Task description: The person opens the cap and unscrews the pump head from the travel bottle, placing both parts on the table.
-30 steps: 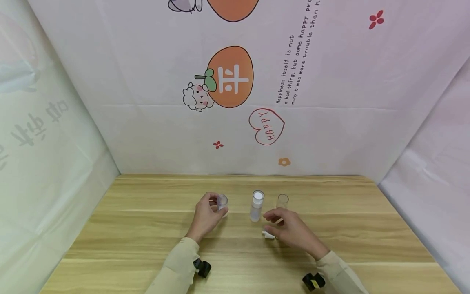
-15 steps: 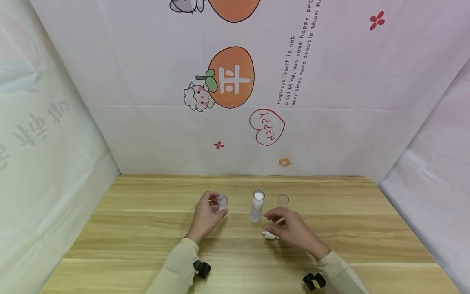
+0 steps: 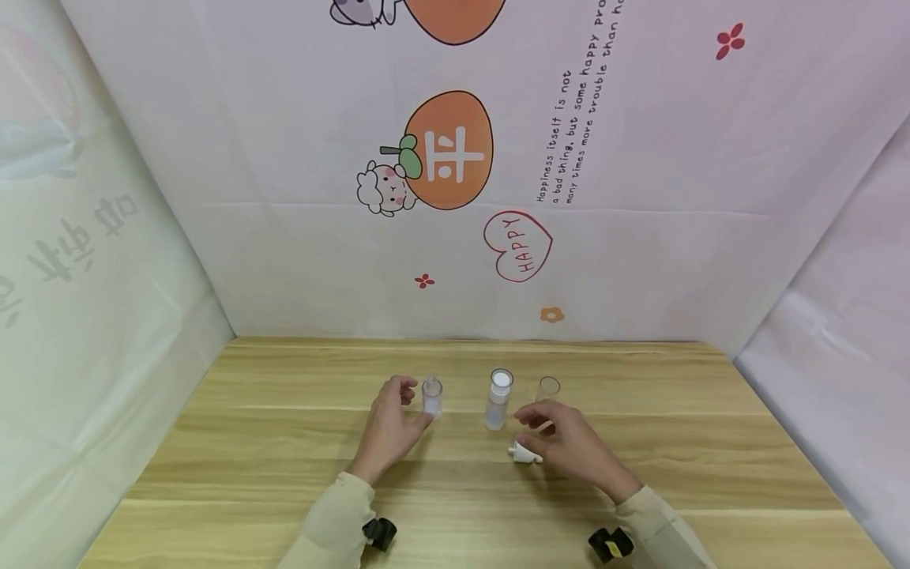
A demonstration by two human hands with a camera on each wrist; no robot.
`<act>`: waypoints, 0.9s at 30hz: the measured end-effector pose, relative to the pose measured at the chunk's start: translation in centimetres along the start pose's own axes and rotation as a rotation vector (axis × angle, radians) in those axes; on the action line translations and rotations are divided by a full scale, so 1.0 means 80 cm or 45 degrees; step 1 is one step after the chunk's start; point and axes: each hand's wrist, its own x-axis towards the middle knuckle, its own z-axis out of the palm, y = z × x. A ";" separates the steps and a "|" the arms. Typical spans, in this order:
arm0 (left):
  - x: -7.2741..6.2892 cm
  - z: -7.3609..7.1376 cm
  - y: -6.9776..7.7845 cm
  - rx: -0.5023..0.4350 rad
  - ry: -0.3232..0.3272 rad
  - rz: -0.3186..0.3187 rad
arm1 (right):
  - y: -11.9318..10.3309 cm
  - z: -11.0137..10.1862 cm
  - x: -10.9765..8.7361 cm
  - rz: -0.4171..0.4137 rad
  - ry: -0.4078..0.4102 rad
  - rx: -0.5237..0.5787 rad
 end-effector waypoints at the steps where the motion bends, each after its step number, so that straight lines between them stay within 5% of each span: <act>1: -0.002 -0.001 0.000 0.018 -0.002 0.009 | 0.001 0.000 0.000 0.000 0.007 -0.007; 11: -0.016 0.000 0.008 0.093 0.005 0.091 | 0.000 0.001 0.002 0.000 0.103 -0.077; 27: -0.023 0.030 0.029 0.070 -0.160 0.198 | 0.007 -0.001 -0.002 -0.052 0.152 -0.175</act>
